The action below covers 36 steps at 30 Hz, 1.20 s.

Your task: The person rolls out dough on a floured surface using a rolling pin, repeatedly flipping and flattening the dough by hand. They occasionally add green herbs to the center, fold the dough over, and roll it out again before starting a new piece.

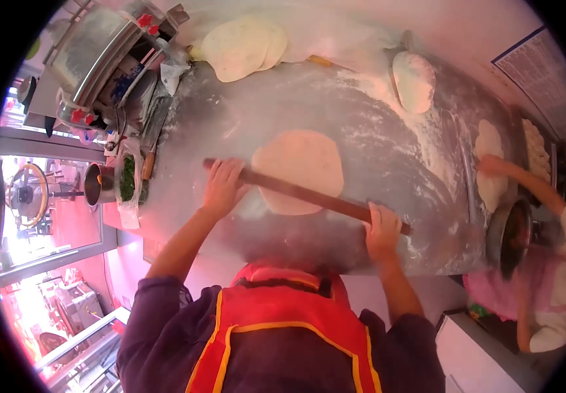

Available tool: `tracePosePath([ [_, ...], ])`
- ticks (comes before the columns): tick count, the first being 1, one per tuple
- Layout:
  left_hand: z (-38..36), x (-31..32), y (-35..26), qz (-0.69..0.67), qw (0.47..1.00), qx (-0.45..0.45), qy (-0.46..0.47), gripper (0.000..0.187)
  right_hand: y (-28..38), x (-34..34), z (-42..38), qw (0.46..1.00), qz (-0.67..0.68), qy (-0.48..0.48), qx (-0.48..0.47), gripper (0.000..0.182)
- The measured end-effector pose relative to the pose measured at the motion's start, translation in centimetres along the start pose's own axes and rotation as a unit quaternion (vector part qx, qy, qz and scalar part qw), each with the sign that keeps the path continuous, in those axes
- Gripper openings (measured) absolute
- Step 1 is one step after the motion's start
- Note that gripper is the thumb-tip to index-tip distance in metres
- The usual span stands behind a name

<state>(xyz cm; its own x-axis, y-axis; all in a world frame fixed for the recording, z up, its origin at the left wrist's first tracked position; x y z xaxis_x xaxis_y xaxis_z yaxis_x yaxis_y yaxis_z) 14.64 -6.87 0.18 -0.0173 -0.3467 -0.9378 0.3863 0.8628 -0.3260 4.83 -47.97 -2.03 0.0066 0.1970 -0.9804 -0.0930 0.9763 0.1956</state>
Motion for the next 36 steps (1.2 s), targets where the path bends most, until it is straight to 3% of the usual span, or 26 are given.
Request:
tracePosePath([
  [2, 3.2, 3.3, 0.2, 0.014, 0.999, -0.013, -0.028, 0.056, 1.0, 0.3, 1.0, 0.994, -0.063, -0.085, 0.022, 0.057],
  [5, 12.0, 5.3, 0.4, 0.111, 0.993, -0.035, -0.035, 0.060, -2.4, 1.1, 8.7, 0.978, -0.143, -0.127, 0.079, 0.055],
  [7, 18.7, 5.0, 0.3, 0.079, 0.992, -0.026, -0.093, 0.060, -5.5, 1.2, 14.5, 0.968, -0.156, -0.154, 0.120, 0.054],
  [10, 24.8, 5.3, 0.6, 0.090, 0.980, -0.025, -0.173, 0.059, -7.1, 0.1, 19.0, 0.963, -0.143, -0.207, 0.097, 0.054],
  [11, 24.4, 5.5, 0.7, 0.091, 0.985, -0.014, -0.146, 0.059, -7.0, 0.5, 18.7, 0.967, -0.118, -0.212, 0.080, 0.055],
  [15, 13.7, 5.2, 1.9, 0.090, 0.996, -0.012, 0.017, 0.056, -1.0, 1.3, 8.9, 0.996, -0.021, -0.064, 0.051, 0.060],
  [16, 9.1, 4.6, 2.2, 0.038, 0.999, -0.010, 0.007, 0.053, 1.0, 1.5, 5.1, 0.999, 0.007, -0.018, 0.039, 0.062],
  [18, 1.3, 3.3, 2.8, -0.008, 0.999, 0.016, -0.031, 0.050, 5.2, -0.2, -1.4, 0.997, 0.062, -0.040, -0.029, 0.064],
  [21, -0.4, 0.7, 3.0, 0.016, 0.995, 0.073, -0.064, 0.045, 5.5, 1.3, -5.6, 0.998, 0.026, -0.030, -0.038, 0.059],
  [24, 1.0, 0.2, 4.3, -0.018, 0.996, 0.084, 0.006, 0.033, 2.2, 3.0, -4.3, 0.993, 0.112, 0.038, 0.019, 0.053],
  [25, 0.9, 0.2, 4.8, -0.039, 0.995, 0.080, 0.043, 0.029, 2.3, 1.8, -3.0, 0.995, 0.095, 0.010, -0.006, 0.052],
  [28, -3.7, -2.8, 5.5, -0.034, 0.999, -0.019, 0.024, 0.022, 4.6, -3.9, 2.7, 0.991, 0.048, -0.083, -0.093, 0.050],
  [31, -13.1, -4.6, 6.3, -0.067, 0.983, -0.169, -0.018, 0.020, 7.9, -5.4, 7.9, 0.962, 0.031, -0.272, 0.001, 0.052],
  [34, -21.7, -5.0, 7.1, -0.101, 0.947, -0.295, -0.075, 0.018, 4.5, 3.1, 10.8, 0.944, 0.204, -0.095, 0.241, 0.055],
  [35, -23.8, -4.7, 7.5, -0.082, 0.937, -0.329, -0.087, 0.019, 3.9, 5.3, 11.6, 0.911, 0.283, -0.044, 0.296, 0.063],
  [36, -25.6, -4.4, 8.1, -0.063, 0.924, -0.363, -0.098, 0.020, 4.7, 5.9, 12.3, 0.915, 0.258, -0.047, 0.306, 0.061],
])
Point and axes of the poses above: each hand's wrist, its own z-axis towards the middle knuckle, its own x-axis out of the palm, y = z × x, the point moved 3 cm from there along z, towards the middle knuckle, and after that the axes turned 4 degrees about -z, right-handed, at the moved point
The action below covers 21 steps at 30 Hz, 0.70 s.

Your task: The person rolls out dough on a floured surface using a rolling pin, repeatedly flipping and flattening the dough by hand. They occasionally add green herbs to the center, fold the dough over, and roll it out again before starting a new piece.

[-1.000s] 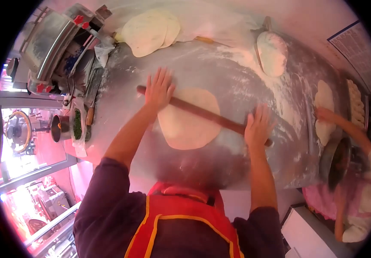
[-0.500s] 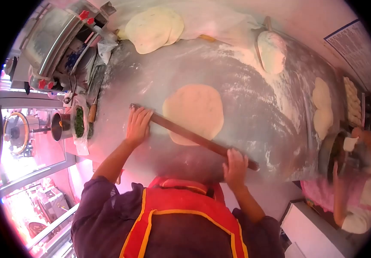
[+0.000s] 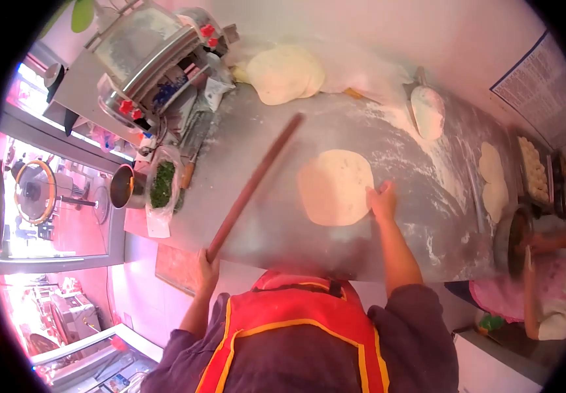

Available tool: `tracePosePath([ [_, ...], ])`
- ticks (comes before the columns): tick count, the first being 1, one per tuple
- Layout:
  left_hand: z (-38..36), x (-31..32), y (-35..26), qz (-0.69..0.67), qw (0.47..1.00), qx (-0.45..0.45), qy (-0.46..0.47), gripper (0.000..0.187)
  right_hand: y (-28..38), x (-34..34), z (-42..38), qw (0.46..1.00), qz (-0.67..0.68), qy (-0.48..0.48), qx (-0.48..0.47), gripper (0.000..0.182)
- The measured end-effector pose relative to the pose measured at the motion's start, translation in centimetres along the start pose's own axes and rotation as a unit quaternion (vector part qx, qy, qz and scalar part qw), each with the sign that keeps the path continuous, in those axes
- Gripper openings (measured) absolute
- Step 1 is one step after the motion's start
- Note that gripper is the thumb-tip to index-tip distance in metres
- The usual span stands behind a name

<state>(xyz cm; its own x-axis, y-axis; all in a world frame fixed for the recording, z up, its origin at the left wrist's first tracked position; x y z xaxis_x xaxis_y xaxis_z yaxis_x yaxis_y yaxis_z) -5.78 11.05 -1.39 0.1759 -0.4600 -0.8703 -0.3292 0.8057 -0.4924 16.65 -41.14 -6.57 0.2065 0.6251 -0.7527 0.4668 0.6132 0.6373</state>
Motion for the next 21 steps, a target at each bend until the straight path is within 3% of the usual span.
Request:
tracePosePath([
  [2, -0.4, 0.5, 2.9, -0.009, 0.998, -0.060, -0.024, 0.023, 1.1, 1.4, -0.3, 0.998, -0.050, -0.023, 0.016, 0.056],
  [4, 0.0, 1.4, 5.2, -0.059, 0.992, -0.108, -0.032, 0.026, 0.7, 2.4, 1.3, 0.996, -0.036, 0.057, 0.056, 0.049],
  [5, 0.8, -0.2, 3.3, -0.049, 0.987, -0.155, 0.000, 0.032, 0.2, 2.6, 2.3, 0.992, -0.028, 0.096, 0.075, 0.046],
  [8, 3.3, -1.5, 1.1, -0.003, 0.999, -0.043, -0.033, 0.037, -0.3, 3.3, 3.3, 0.991, 0.002, 0.123, 0.045, 0.037],
  [9, 4.0, -1.5, 0.0, 0.026, 0.994, 0.026, -0.101, 0.046, 2.7, 1.9, 1.5, 0.986, -0.135, 0.084, -0.054, 0.036],
  [10, 5.2, -1.4, -1.7, 0.000, 0.988, 0.063, -0.140, 0.051, 5.2, 2.1, 0.2, 0.982, -0.143, 0.062, -0.107, 0.031],
  [12, 8.0, 1.7, -3.7, -0.092, 0.979, 0.149, -0.106, 0.051, 10.0, 2.9, -2.5, 0.963, -0.165, 0.018, -0.210, 0.022],
  [13, 8.8, 2.6, -6.2, -0.329, 0.941, 0.050, 0.058, 0.045, 15.9, 1.8, -7.3, 0.953, -0.164, 0.077, -0.244, 0.019],
  [14, 9.8, 4.5, -8.5, -0.483, 0.858, -0.035, 0.169, 0.044, 21.1, 1.4, -12.3, 0.937, -0.161, 0.137, -0.277, 0.020],
  [15, 10.2, 6.3, -10.8, -0.592, 0.759, -0.113, 0.246, 0.042, 22.2, 3.6, -13.9, 0.886, -0.219, 0.155, -0.379, 0.016],
  [16, 10.7, 7.6, -12.7, -0.636, 0.716, -0.125, 0.257, 0.041, 22.5, 6.1, -15.5, 0.857, -0.193, 0.144, -0.456, 0.013],
  [17, 11.1, 8.6, -14.0, -0.674, 0.677, -0.138, 0.262, 0.039, 25.1, 5.4, -19.2, 0.839, -0.031, 0.159, -0.520, 0.011],
  [18, 10.9, 9.4, -14.9, -0.703, 0.647, -0.146, 0.257, 0.038, 26.4, 5.9, -21.2, 0.813, -0.018, 0.166, -0.558, 0.010],
  [19, 10.8, 9.6, -15.1, -0.713, 0.648, -0.133, 0.232, 0.037, 27.3, 6.1, -22.7, 0.785, -0.006, 0.175, -0.594, 0.010],
  [21, 11.6, 8.8, -14.5, -0.715, 0.676, -0.076, 0.161, 0.034, 29.5, 5.2, -24.7, 0.789, 0.039, 0.242, -0.564, 0.010],
])
Point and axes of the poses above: each hand's wrist, its own z-axis towards the middle knuckle, its own x-axis out of the palm, y = z × x, the point moved 3 cm from there along z, towards the middle knuckle, and after that the axes turned 4 degrees about -z, right-handed, at the moved point
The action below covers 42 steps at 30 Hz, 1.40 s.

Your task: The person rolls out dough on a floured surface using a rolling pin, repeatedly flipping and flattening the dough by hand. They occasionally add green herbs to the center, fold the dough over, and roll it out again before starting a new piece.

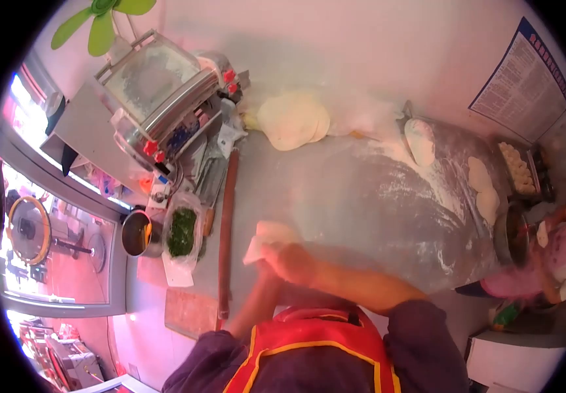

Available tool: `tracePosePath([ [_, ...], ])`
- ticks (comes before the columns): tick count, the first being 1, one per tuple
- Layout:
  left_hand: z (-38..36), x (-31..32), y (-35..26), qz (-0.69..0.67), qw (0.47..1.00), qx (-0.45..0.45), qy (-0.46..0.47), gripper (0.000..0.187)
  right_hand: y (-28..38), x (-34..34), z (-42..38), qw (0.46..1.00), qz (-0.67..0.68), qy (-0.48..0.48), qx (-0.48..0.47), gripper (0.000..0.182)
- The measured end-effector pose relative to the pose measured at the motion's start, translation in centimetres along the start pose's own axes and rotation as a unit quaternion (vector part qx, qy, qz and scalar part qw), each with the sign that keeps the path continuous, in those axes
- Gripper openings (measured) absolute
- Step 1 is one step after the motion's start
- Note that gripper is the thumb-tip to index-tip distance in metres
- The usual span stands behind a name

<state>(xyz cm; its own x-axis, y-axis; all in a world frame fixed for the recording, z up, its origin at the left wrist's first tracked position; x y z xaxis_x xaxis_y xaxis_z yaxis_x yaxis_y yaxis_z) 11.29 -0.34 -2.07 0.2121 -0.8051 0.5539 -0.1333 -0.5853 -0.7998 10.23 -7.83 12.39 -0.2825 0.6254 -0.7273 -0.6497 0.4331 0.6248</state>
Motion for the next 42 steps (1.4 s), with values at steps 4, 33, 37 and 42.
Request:
tracePosePath([
  [4, 3.6, -2.1, -6.9, 0.141, 0.945, 0.294, -0.024, 0.030, -1.6, -1.4, 2.8, 0.994, 0.094, -0.031, 0.044, 0.011],
  [33, 35.0, 9.4, -2.1, 0.557, 0.777, 0.291, -0.040, 0.064, -45.6, -15.6, 24.9, 0.860, 0.370, -0.048, 0.349, 0.051],
  [37, 34.3, 7.8, -2.1, 0.393, 0.880, 0.232, -0.135, 0.061, -45.0, -15.8, 25.3, 0.867, 0.326, -0.070, 0.369, 0.040],
  [42, 35.5, 7.3, 0.1, -0.014, 0.985, 0.067, -0.159, 0.068, -38.0, -17.0, 27.4, 0.964, -0.056, -0.029, 0.259, 0.027],
])
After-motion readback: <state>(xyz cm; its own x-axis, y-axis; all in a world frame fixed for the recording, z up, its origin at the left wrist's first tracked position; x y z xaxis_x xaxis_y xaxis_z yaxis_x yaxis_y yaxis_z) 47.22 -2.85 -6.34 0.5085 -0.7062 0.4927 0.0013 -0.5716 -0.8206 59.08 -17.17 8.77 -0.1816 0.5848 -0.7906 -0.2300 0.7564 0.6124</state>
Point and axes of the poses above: each hand's wrist, its own z-axis towards the middle knuckle, its own x-axis out of the palm, y = z × x, the point moved 3 cm from there along z, towards the middle knuckle, and after that the axes turned 4 degrees about -z, right-handed, at the moved point
